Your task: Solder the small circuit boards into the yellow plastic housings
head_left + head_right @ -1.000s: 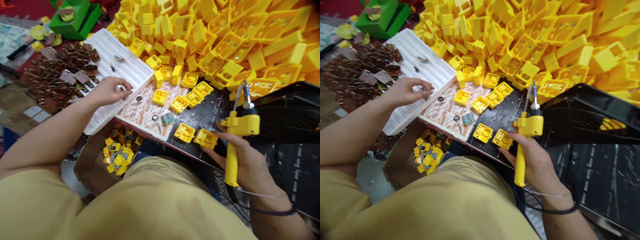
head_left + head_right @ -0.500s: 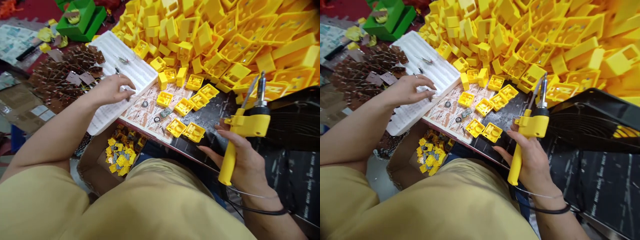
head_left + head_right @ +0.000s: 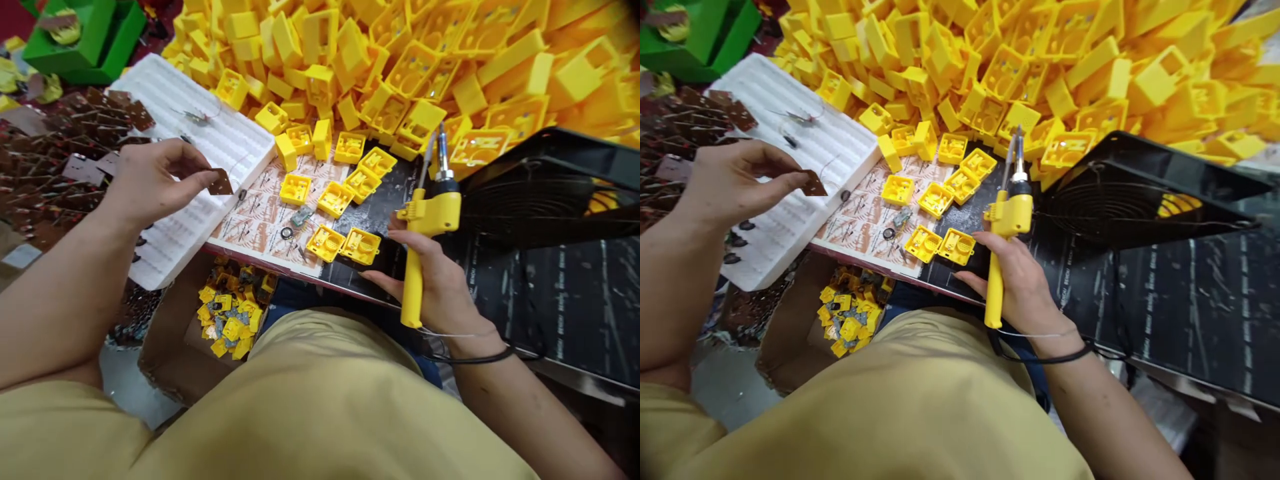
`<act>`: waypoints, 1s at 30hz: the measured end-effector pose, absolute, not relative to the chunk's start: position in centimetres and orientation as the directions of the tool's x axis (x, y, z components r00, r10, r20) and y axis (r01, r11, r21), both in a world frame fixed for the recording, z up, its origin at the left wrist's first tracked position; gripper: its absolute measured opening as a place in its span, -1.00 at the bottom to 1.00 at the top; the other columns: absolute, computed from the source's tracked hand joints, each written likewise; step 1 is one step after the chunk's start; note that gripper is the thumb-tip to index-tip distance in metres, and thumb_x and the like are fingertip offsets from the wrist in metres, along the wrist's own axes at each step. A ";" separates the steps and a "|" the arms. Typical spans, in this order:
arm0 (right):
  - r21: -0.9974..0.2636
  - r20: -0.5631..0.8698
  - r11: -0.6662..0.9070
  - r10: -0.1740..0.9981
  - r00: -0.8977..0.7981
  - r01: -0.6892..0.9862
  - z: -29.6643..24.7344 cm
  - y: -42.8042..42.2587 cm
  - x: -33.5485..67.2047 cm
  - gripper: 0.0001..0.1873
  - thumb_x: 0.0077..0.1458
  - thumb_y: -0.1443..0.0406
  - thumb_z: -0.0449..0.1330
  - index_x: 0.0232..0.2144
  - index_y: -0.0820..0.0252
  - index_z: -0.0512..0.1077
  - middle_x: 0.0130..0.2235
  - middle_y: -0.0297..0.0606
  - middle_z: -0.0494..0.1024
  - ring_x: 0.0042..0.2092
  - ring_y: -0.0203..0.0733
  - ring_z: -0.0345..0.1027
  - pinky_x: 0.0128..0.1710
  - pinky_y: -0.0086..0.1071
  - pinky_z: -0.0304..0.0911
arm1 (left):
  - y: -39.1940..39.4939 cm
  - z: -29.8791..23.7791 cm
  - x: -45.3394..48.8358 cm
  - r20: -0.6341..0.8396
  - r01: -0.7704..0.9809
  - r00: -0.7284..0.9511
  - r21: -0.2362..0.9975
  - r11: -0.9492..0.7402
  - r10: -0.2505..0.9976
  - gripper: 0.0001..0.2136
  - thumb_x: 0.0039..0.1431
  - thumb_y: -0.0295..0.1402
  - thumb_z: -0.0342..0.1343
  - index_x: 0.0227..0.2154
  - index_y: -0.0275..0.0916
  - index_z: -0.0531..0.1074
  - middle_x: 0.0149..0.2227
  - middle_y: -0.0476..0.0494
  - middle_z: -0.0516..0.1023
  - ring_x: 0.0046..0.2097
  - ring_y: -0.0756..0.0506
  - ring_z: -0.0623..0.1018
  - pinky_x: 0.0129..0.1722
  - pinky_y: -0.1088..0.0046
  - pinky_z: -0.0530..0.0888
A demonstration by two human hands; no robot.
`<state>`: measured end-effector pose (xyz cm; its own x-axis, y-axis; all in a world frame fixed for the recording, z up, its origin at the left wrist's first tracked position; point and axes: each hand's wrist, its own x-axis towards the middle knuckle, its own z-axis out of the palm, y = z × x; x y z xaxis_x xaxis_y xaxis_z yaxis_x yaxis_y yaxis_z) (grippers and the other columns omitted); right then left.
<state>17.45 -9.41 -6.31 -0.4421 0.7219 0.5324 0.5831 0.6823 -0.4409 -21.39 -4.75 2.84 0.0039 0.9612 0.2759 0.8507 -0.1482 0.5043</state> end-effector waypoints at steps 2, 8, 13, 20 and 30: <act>-0.439 0.554 0.692 0.710 -0.434 0.573 -6.3 -9.3 16.9 -0.40 0.12 0.23 0.36 0.15 0.12 0.24 -0.01 -0.10 0.56 0.05 0.02 0.51 -0.02 -0.18 0.52 | -5.0 3.5 -19.0 0.309 0.828 0.096 0.503 -0.248 0.946 -0.76 0.05 -0.10 0.31 -0.41 -0.18 0.56 -0.44 0.05 0.64 -0.44 0.01 0.52 -0.42 0.46 0.47; -0.424 0.593 0.700 0.694 -0.407 0.575 -5.6 -10.1 16.5 -0.41 0.10 0.32 0.37 0.13 0.10 0.26 0.02 -0.10 0.55 0.02 -0.03 0.53 -0.06 -0.23 0.53 | -5.5 2.4 -12.0 0.525 0.777 0.395 0.246 -0.579 0.754 -0.84 0.30 -0.23 0.11 -0.24 -0.18 0.52 -0.24 -0.10 0.61 -0.24 -0.03 0.56 -0.30 0.42 0.52; -0.390 0.587 0.712 0.681 -0.439 0.584 -5.5 -10.7 17.7 -0.39 0.04 0.28 0.42 0.09 0.22 0.31 -0.04 -0.02 0.59 0.01 0.03 0.53 -0.07 -0.21 0.52 | -7.7 -1.4 -9.5 0.396 0.665 0.713 -0.120 -0.738 0.578 -0.77 0.31 -0.21 0.04 -0.29 -0.23 0.51 -0.27 -0.16 0.59 -0.21 -0.14 0.56 -0.19 0.27 0.48; -0.319 0.729 0.746 0.587 -0.352 0.584 -3.5 -11.4 19.8 -0.64 -0.04 0.47 0.44 -0.19 0.23 0.45 -0.36 -0.26 0.64 -0.37 -0.28 0.54 -0.26 -0.46 0.44 | -8.0 0.2 -9.1 0.347 0.732 0.557 0.222 -0.644 0.754 -0.80 0.32 -0.25 0.08 -0.25 -0.23 0.54 -0.18 -0.14 0.61 -0.11 -0.13 0.56 -0.02 0.26 0.43; -0.303 0.681 0.761 0.594 -0.427 0.574 -2.8 -12.6 22.6 -0.77 0.28 0.16 0.20 -0.11 0.16 0.50 -0.51 -0.37 0.56 -0.48 -0.32 0.46 -0.41 -0.47 0.33 | -7.1 0.2 -5.3 0.051 0.672 0.696 0.305 -0.675 0.716 -0.84 0.27 -0.33 0.09 -0.35 -0.21 0.54 -0.08 -0.15 0.62 0.07 -0.23 0.49 0.19 0.02 0.22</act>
<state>22.64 -12.64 -2.75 -0.4275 0.5940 0.6815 0.5741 0.7607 -0.3030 -5.26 -7.11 0.15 0.6963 0.7160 0.0507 0.6718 -0.6749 0.3054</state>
